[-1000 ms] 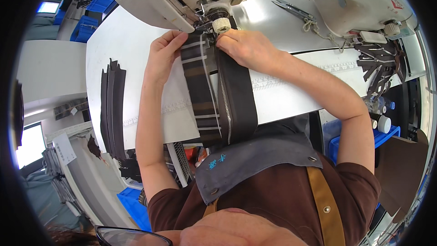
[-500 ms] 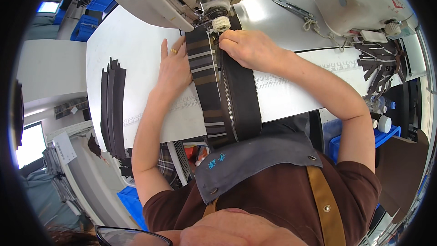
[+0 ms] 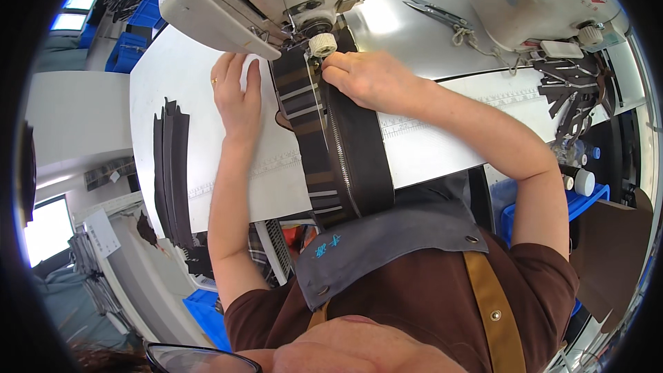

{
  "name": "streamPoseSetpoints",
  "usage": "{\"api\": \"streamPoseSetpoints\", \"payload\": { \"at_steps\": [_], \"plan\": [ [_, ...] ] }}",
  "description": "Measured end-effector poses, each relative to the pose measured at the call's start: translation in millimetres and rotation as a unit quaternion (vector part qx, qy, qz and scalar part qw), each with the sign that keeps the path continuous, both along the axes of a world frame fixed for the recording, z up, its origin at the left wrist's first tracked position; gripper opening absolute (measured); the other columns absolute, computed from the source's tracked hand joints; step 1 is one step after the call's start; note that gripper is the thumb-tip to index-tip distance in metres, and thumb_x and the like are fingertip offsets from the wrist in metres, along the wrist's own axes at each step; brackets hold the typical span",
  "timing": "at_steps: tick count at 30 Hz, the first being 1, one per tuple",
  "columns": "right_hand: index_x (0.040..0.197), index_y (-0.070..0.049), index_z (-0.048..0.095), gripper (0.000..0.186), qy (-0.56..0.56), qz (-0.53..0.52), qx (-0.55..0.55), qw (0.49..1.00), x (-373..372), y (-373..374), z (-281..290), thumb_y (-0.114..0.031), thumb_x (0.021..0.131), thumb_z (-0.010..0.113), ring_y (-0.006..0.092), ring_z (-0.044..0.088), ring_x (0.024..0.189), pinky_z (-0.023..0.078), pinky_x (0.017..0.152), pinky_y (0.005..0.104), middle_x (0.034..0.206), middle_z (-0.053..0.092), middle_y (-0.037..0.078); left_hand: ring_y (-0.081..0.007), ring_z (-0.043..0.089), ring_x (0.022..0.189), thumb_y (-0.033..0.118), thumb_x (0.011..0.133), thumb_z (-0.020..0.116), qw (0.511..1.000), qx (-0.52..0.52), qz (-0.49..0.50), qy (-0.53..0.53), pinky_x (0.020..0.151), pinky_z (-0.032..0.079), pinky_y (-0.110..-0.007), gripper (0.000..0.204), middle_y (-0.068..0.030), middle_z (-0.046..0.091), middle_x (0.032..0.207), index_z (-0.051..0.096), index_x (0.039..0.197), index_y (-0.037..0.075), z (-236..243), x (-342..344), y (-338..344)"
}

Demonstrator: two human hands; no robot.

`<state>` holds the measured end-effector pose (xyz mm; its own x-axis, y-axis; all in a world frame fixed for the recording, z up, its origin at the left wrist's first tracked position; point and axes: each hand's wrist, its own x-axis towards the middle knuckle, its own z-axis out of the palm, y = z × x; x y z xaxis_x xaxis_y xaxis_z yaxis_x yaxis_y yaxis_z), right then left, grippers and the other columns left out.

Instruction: The person operates an industrial sewing machine to attach black zippers to plaid fabric pieces. They guide the fabric under the needle, sew along the zipper edges, and periodically trim the excess thread with scissors. The process is repeated for multiple fabric pieces.

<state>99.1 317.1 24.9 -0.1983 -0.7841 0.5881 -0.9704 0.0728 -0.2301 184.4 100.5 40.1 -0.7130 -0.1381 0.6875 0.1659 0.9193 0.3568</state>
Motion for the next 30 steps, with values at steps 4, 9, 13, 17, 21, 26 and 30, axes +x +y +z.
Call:
{"api": "streamPoseSetpoints", "payload": {
  "at_steps": [4,9,13,17,21,26,30],
  "plan": [
    [0.088,-0.001,0.057,0.013,-0.002,-0.002,0.023,1.0,1,0,1,-0.004,0.076,0.061,0.0231,0.063,0.076,0.052,0.061,0.0328,0.095,0.059,0.007,-0.0204,0.055,0.112,0.018,0.087,0.06,0.974,-0.092,-0.112,-0.173,0.103,0.026,-0.05,0.024,-0.0023,0.06,0.121,0.064,0.109,0.008,0,15,29],
    [0.091,-0.001,0.055,0.017,-0.004,0.008,0.006,1.0,2,0,0,-0.004,0.074,0.058,0.0244,0.062,0.076,0.051,0.061,0.0341,0.089,0.056,0.009,-0.0158,0.054,0.114,0.023,0.088,0.059,0.965,-0.128,-0.104,-0.206,0.104,0.023,-0.054,0.029,0.0003,0.059,0.123,0.063,0.114,0.011,-5,19,27],
    [0.091,0.0,0.056,0.018,0.017,0.006,0.002,1.0,-2,4,0,-0.004,0.074,0.058,0.0247,0.061,0.078,0.05,0.062,0.0349,0.089,0.056,0.009,-0.0155,0.055,0.114,0.022,0.087,0.06,0.971,-0.111,-0.113,-0.181,0.103,0.025,-0.054,0.03,0.0005,0.06,0.123,0.063,0.114,0.012,-11,14,32],
    [0.088,0.0,0.058,0.015,0.011,-0.012,0.026,1.0,-1,7,5,-0.003,0.074,0.062,0.0228,0.062,0.076,0.052,0.062,0.0334,0.094,0.06,0.007,-0.0155,0.055,0.114,0.022,0.086,0.061,0.97,-0.114,-0.122,-0.176,0.103,0.026,-0.053,0.03,0.0004,0.06,0.122,0.063,0.114,0.012,-13,11,31],
    [0.085,0.0,0.059,0.012,0.014,-0.012,0.021,1.0,-1,6,5,-0.002,0.074,0.064,0.0216,0.063,0.075,0.052,0.061,0.0324,0.096,0.063,0.006,-0.0173,0.055,0.111,0.022,0.086,0.062,0.971,-0.124,-0.122,-0.165,0.102,0.028,-0.053,0.03,0.0005,0.06,0.122,0.063,0.114,0.012,-13,12,31],
    [0.091,0.001,0.057,0.015,0.009,0.006,0.002,1.0,-2,8,4,-0.004,0.077,0.058,0.0264,0.061,0.077,0.05,0.062,0.0355,0.092,0.059,0.009,-0.0181,0.055,0.107,0.021,0.086,0.061,0.972,-0.083,-0.125,-0.181,0.1,0.029,-0.054,0.029,0.0009,0.062,0.114,0.064,0.113,0.012,-10,14,33],
    [0.087,0.001,0.059,0.011,-0.088,0.022,-0.012,0.996,7,41,37,-0.001,0.077,0.062,0.0271,0.061,0.076,0.05,0.064,0.0341,0.091,0.062,0.01,-0.0179,0.057,0.104,0.018,0.086,0.061,0.975,-0.068,-0.125,-0.172,0.101,0.027,-0.054,0.024,0.0006,0.062,0.11,0.065,0.109,0.011,-13,14,30]
  ]
}}
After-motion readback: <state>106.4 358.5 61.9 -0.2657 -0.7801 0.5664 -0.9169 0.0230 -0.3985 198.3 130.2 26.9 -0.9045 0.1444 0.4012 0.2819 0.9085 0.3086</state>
